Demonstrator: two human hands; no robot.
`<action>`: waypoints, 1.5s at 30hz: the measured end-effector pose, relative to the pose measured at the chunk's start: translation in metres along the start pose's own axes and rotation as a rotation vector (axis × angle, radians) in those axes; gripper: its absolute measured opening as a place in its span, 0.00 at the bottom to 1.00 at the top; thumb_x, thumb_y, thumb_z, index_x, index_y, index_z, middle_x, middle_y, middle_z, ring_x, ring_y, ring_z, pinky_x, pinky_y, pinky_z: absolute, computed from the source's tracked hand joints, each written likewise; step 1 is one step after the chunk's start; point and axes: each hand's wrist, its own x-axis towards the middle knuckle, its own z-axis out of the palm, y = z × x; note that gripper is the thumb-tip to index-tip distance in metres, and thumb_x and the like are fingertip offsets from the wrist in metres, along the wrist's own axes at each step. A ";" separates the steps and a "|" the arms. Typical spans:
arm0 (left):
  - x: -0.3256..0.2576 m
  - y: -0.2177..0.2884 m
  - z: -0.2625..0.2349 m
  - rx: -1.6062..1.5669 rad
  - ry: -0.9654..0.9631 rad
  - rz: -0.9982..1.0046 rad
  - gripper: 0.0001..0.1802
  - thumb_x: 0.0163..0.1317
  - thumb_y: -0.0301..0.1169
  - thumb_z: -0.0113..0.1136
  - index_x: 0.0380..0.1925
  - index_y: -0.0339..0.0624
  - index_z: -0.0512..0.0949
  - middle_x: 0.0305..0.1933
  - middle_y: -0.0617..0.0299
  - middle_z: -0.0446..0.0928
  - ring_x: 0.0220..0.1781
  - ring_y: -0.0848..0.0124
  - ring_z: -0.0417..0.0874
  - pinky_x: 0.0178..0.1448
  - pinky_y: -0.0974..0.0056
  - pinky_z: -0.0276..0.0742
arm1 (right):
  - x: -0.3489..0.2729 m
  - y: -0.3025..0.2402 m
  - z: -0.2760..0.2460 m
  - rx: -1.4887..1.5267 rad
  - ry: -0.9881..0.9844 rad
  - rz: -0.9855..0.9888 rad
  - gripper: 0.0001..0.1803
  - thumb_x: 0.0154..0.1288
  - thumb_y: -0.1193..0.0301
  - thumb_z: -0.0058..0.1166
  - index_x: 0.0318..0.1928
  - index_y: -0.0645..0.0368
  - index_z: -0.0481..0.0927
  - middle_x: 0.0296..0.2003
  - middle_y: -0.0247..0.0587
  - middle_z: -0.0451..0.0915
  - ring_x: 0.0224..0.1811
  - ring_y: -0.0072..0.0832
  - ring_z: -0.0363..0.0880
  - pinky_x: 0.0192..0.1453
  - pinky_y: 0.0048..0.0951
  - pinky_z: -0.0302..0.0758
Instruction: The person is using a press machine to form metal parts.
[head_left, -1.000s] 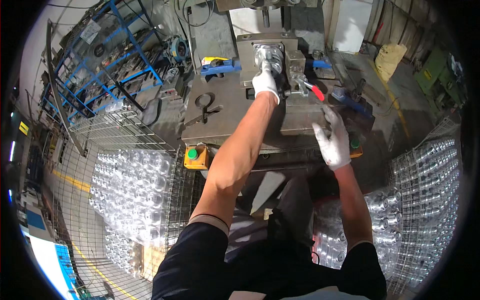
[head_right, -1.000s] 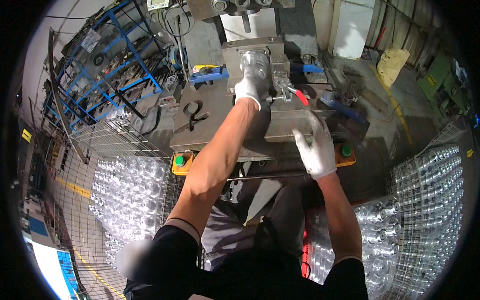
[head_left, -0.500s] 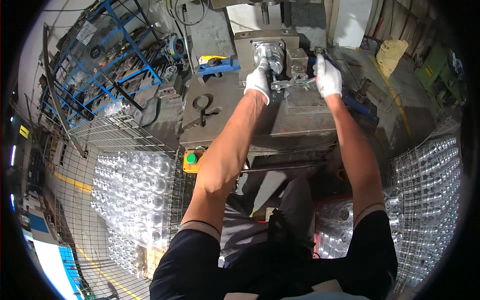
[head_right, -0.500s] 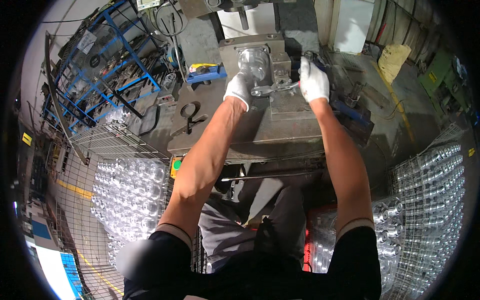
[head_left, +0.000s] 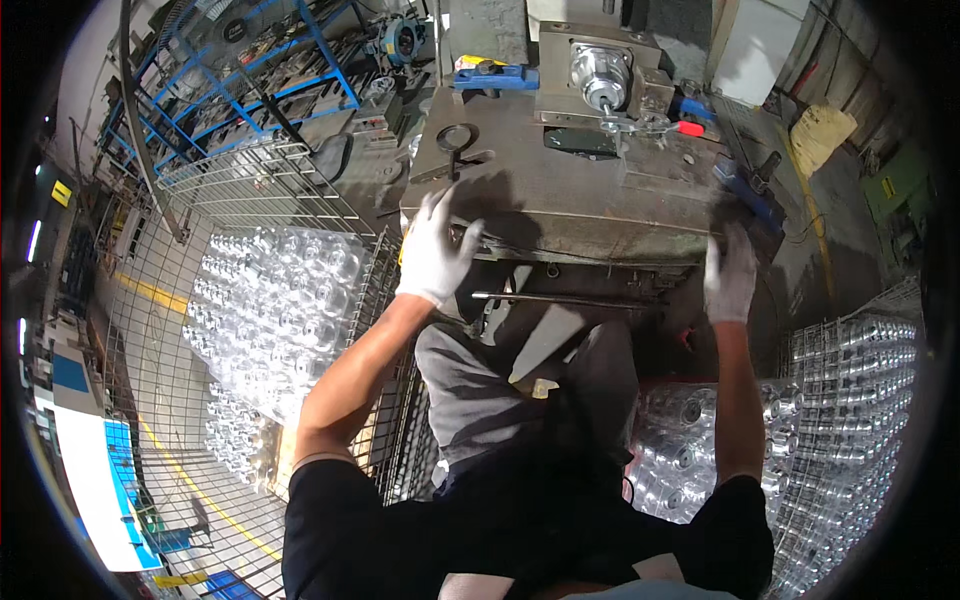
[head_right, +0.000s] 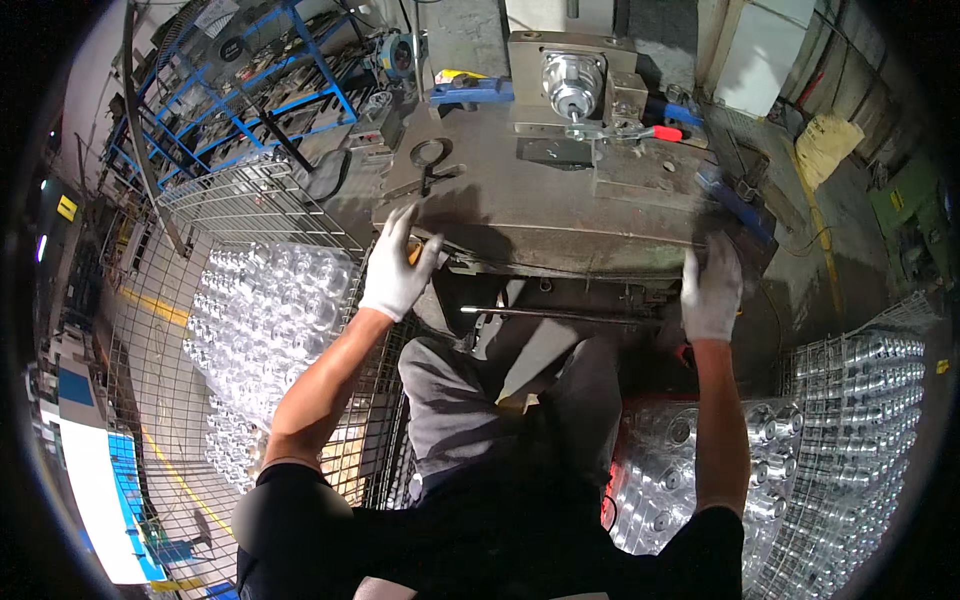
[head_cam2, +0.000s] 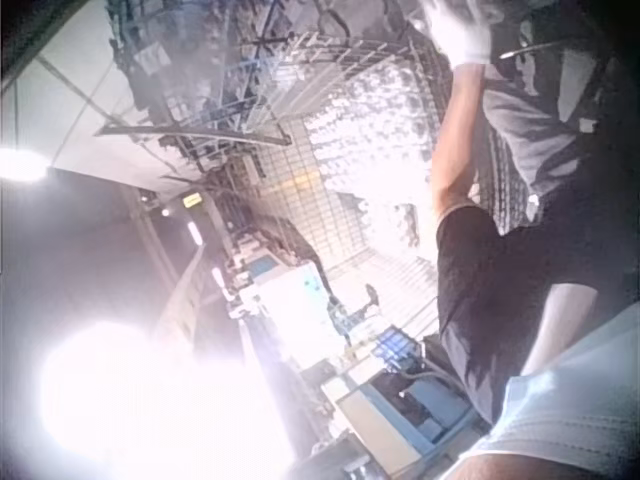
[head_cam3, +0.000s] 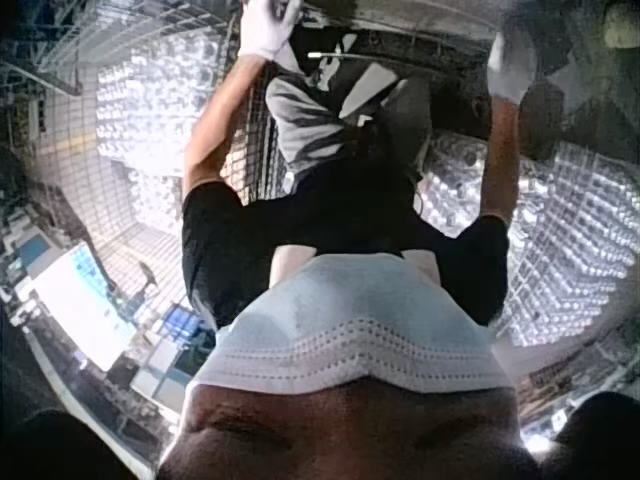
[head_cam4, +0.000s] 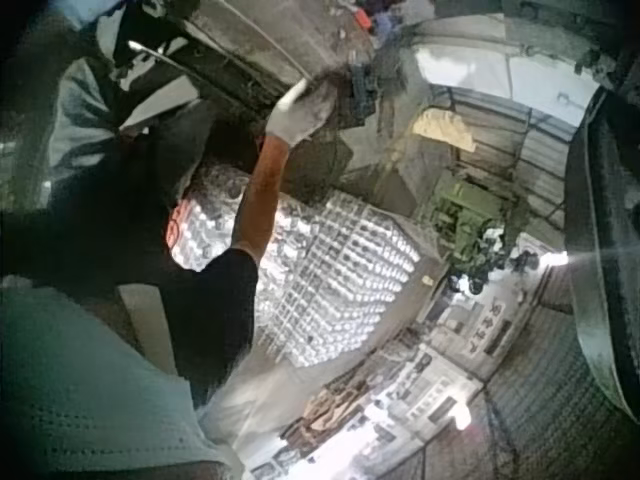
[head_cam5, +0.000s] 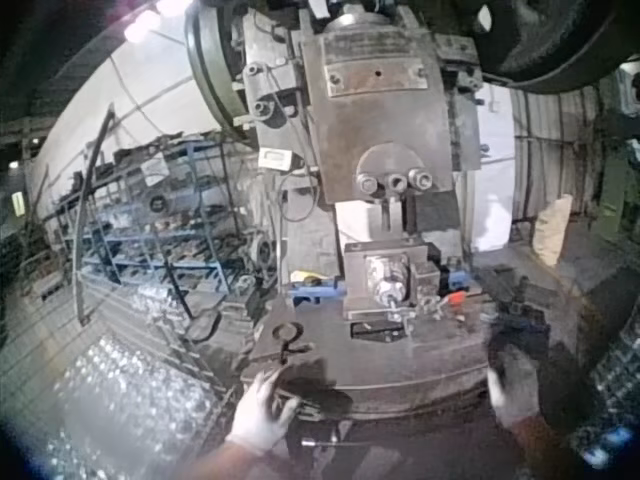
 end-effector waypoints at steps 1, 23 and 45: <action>-0.012 -0.007 -0.007 0.163 -0.044 -0.018 0.33 0.55 0.37 0.62 0.57 0.31 0.64 0.60 0.39 0.65 0.63 0.45 0.66 0.64 0.54 0.65 | -0.015 0.007 0.003 -0.018 -0.035 0.094 0.25 0.70 0.58 0.40 0.60 0.60 0.65 0.60 0.51 0.65 0.63 0.50 0.61 0.66 0.45 0.59; -0.103 -0.043 0.013 0.259 0.040 -0.085 0.42 0.50 0.37 0.64 0.65 0.39 0.56 0.67 0.38 0.53 0.68 0.41 0.54 0.67 0.41 0.52 | -0.059 0.001 0.014 -0.316 -0.167 0.206 0.38 0.62 0.53 0.48 0.66 0.64 0.57 0.69 0.54 0.48 0.72 0.51 0.41 0.74 0.47 0.40; -0.254 -0.322 -0.112 0.465 0.228 -0.905 0.24 0.62 0.35 0.52 0.57 0.37 0.67 0.56 0.45 0.68 0.54 0.54 0.73 0.55 0.55 0.71 | 0.174 -0.009 0.067 0.050 -0.031 0.138 0.27 0.69 0.52 0.33 0.46 0.63 0.75 0.48 0.61 0.73 0.53 0.54 0.69 0.59 0.46 0.64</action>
